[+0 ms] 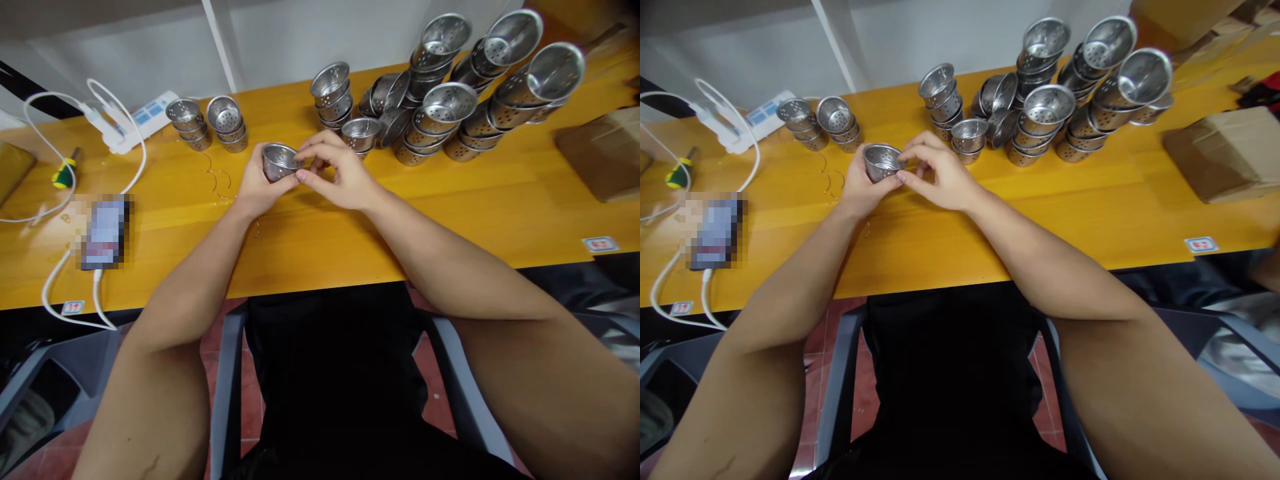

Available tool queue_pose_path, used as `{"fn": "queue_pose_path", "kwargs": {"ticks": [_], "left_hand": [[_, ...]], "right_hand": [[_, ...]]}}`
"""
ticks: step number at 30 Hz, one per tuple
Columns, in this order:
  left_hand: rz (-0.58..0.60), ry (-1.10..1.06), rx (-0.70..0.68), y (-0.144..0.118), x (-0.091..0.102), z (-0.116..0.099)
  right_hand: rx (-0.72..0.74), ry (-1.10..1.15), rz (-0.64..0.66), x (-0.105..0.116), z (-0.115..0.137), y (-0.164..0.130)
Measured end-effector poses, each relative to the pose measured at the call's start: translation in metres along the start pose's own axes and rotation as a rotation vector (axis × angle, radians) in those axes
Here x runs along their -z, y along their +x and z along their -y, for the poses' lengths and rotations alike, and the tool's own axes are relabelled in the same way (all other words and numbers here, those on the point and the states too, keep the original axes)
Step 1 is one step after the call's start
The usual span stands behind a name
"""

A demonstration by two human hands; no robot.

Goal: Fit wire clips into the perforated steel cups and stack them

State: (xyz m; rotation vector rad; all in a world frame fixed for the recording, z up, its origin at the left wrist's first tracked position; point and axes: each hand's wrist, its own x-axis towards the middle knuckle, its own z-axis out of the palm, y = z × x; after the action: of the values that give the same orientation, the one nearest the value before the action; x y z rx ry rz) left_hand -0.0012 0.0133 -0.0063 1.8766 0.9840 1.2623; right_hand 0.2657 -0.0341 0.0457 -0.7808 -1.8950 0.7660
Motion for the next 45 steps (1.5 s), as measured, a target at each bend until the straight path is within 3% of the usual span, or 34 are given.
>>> {"fn": "queue_pose_path", "kwargs": {"ticks": [8, 12, 14, 17, 20, 23, 28, 33, 36, 39, 45], "left_hand": [[0.072, 0.031, -0.15, -0.002, -0.004, 0.018], [0.136, 0.033, -0.221, -0.002, -0.013, 0.027], [0.152, 0.056, -0.229, -0.003, -0.015, 0.027], [0.164, 0.099, -0.175, -0.005, -0.013, 0.025], [0.159, 0.106, -0.123, -0.006, -0.007, 0.026], [0.168, 0.122, -0.101, -0.007, -0.004, 0.028], [0.158, 0.156, -0.073, -0.009, -0.006, 0.029], [0.098, 0.163, -0.034, -0.008, -0.004, 0.031], [0.027, 0.217, -0.021, -0.002, 0.008, 0.03], [-0.05, 0.302, -0.055, 0.009, 0.033, 0.032], [-0.148, 0.475, -0.086, 0.023, 0.084, 0.057]], "right_hand": [[0.107, -0.046, 0.053, -0.012, -0.02, -0.005], [0.132, -0.089, -0.007, -0.017, -0.024, -0.004], [0.141, -0.131, -0.048, -0.009, -0.021, -0.001], [0.147, -0.291, -0.151, 0.023, -0.014, 0.008], [0.063, -0.507, -0.351, 0.066, -0.007, 0.014], [-0.12, -0.633, -0.398, 0.092, -0.004, 0.015], [-0.343, -0.783, -0.295, 0.087, -0.011, 0.013], [-0.405, -0.802, -0.24, 0.083, -0.026, 0.011], [-0.429, -0.734, -0.216, 0.082, -0.025, 0.009], [-0.437, -0.778, -0.23, 0.078, -0.013, 0.008], [-0.307, -0.818, -0.334, 0.07, 0.019, 0.008]]}}
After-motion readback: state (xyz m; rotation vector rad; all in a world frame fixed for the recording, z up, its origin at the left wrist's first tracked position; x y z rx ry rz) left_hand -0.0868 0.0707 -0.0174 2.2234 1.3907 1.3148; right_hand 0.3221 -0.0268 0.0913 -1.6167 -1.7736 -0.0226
